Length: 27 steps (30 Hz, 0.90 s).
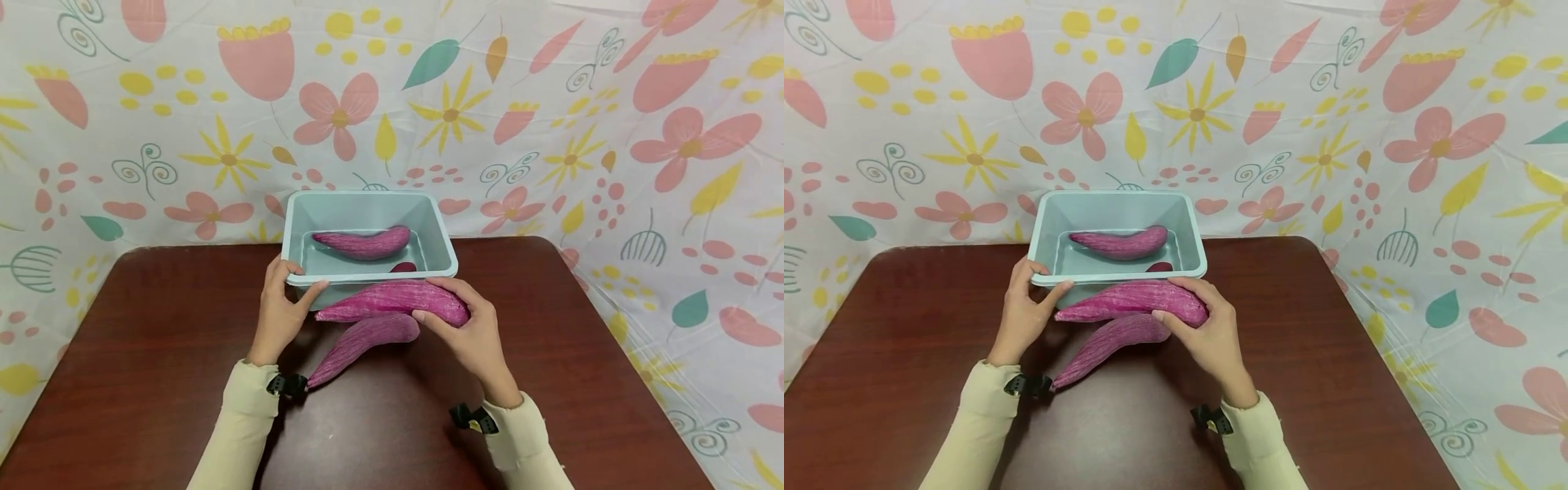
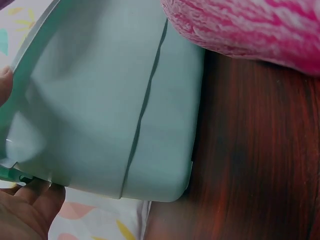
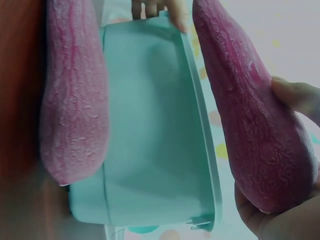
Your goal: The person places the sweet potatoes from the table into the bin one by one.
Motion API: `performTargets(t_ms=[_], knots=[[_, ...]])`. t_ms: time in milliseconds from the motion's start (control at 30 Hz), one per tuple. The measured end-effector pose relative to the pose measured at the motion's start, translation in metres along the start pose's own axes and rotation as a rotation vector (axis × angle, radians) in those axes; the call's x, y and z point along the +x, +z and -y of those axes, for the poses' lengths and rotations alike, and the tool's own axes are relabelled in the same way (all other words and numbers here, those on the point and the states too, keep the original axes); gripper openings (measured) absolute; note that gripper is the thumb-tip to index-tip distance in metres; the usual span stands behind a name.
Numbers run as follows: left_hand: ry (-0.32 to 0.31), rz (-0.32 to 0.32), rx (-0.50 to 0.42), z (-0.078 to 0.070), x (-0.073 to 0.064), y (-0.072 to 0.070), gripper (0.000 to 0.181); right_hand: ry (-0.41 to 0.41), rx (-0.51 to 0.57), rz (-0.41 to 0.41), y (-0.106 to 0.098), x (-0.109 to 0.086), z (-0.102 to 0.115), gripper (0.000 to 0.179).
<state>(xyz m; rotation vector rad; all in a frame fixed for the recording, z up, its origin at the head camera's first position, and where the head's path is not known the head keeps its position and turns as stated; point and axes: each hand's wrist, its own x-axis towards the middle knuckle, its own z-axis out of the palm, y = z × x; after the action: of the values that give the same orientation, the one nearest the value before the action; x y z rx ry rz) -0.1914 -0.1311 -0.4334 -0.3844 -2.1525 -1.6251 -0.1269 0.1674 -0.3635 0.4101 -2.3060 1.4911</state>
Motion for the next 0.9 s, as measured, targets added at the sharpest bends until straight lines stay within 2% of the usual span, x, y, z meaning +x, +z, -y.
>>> performTargets(t_ms=[167, 267, 500, 600, 700, 900], knots=[[-0.016, 0.006, 0.011, 0.001, 0.000, 0.001, 0.034, -0.018, 0.014, -0.016, 0.002, 0.011, 0.024, 0.048], [-0.025, -0.005, 0.018, -0.003, 0.001, 0.001, 0.033, -0.019, 0.024, -0.027, 0.003, 0.018, 0.029, 0.046], [-0.040, 0.001, -0.006, -0.032, 0.000, -0.002, 0.030, -0.041, 0.046, -0.043, 0.006, 0.038, 0.026, 0.044], [-0.039, 0.007, -0.018, -0.040, 0.000, -0.004, 0.029, -0.055, 0.055, -0.038, 0.009, 0.050, 0.025, 0.044], [-0.041, 0.005, -0.014, -0.041, 0.000, -0.005, 0.029, -0.046, 0.060, -0.035, 0.014, 0.062, 0.018, 0.045], [-0.052, 0.013, -0.022, -0.040, 0.000, -0.004, 0.030, -0.042, 0.021, -0.026, 0.023, 0.081, -0.018, 0.048]])
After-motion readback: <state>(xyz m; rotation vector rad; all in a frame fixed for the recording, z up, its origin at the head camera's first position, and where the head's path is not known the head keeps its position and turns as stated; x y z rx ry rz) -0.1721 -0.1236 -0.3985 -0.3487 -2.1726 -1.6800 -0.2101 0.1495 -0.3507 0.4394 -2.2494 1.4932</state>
